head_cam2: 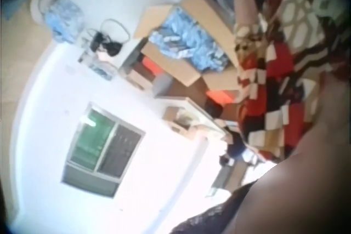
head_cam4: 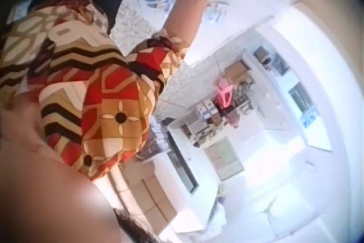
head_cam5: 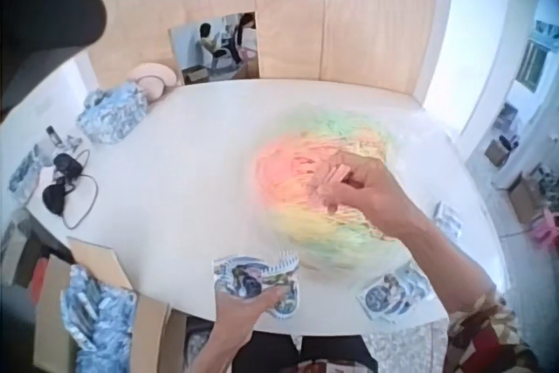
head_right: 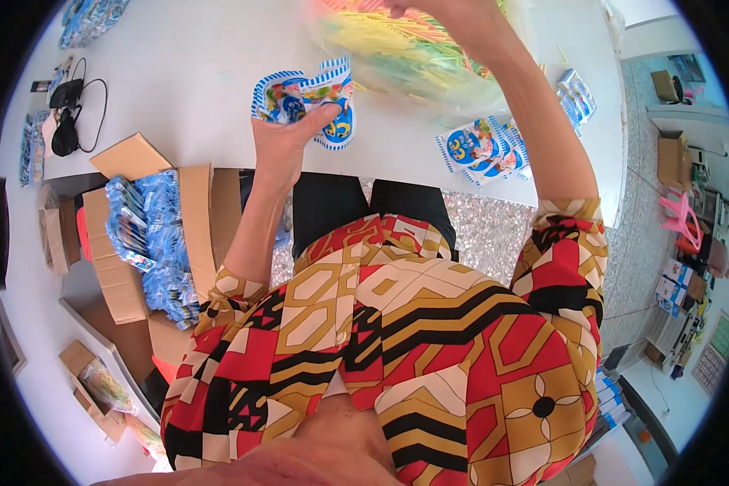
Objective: Placing bunches of colored plastic strands into individual plastic containers.
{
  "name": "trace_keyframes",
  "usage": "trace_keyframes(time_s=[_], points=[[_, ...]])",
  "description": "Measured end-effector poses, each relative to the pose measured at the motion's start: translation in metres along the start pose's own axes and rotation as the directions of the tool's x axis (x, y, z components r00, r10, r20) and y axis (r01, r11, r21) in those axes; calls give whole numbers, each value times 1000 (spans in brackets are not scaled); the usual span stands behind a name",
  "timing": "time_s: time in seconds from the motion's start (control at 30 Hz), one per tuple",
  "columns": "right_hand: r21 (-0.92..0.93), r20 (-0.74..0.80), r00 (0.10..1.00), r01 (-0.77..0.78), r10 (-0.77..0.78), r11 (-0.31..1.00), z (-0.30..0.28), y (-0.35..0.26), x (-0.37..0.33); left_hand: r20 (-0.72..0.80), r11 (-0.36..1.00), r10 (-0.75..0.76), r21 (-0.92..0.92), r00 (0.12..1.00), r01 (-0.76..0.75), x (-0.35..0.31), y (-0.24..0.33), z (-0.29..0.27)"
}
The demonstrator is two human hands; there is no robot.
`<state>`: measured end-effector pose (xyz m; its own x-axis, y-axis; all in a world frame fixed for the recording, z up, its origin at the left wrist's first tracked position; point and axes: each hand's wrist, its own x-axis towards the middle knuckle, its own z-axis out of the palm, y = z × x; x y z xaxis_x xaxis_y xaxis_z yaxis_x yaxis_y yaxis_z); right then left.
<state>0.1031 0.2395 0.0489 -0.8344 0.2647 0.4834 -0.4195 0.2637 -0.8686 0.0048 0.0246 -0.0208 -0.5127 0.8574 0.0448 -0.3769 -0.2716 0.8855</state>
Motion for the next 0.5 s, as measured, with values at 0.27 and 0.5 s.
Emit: trace_keyframes(time_s=[0.27,0.5], points=[[2,-28,936,-351,351,937,53,-65,-18,39,992,35,118,999,-40,-4,-7,-7],[-251,227,930,343,-289,905,54,-29,-30,10,997,37,72,999,-37,-7,-3,-9]])
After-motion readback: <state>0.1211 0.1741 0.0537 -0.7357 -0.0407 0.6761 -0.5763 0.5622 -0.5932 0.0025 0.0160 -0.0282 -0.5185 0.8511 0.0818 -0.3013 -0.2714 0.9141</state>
